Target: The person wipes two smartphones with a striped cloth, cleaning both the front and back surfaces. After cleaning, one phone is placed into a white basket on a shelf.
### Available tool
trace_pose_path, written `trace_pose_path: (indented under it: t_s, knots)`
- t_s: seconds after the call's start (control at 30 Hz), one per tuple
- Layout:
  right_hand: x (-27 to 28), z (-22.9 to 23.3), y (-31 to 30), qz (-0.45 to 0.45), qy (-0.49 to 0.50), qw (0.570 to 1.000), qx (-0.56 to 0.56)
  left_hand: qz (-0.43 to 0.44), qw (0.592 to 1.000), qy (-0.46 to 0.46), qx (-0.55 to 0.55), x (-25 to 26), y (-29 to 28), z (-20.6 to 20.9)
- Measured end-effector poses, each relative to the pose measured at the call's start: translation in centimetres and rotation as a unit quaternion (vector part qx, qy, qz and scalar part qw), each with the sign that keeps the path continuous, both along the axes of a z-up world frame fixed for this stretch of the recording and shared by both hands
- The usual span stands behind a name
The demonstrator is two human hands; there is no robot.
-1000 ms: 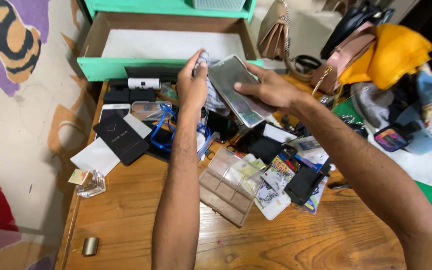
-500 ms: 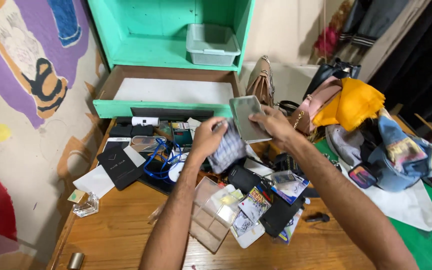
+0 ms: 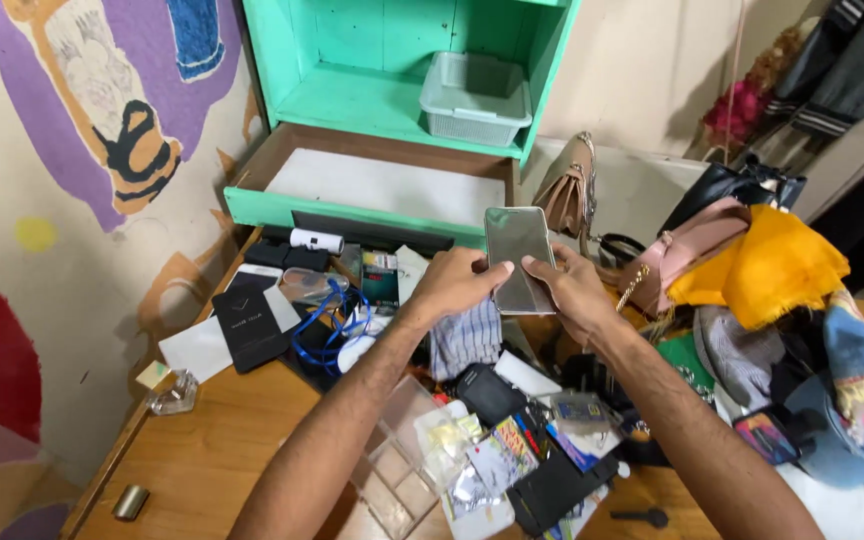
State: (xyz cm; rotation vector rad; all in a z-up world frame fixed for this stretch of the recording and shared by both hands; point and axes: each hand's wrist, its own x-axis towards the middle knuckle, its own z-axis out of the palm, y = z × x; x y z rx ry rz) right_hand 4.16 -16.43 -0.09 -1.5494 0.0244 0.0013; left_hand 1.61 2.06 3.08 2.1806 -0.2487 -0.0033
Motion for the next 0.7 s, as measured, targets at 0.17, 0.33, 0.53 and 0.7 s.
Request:
trace_pose_path:
  t_s: [0.17, 0.33, 0.53, 0.7]
  knots:
    - [-0.1, 4.1, 0.5, 0.057, 0.036, 0.997, -0.026, 0.010, 0.995, 0.086, -0.057, 3.9, -0.5, 0.7]
    - [2.9, 6.6, 0.6, 0.086, 0.056, 0.994, -0.030, 0.030, 0.968, 0.155, -0.196, 9.2, -0.2, 0.2]
    - [10.0, 8.2, 1.2, 0.100, 0.048, 0.994, -0.020, 0.020, 0.957, 0.146, -0.252, 15.4, 0.8, 2.0]
    - [16.7, 8.0, 1.3, 0.093, 0.058, 0.994, -0.010, 0.037, 0.949, 0.130, -0.286, 21.0, 1.3, 2.3]
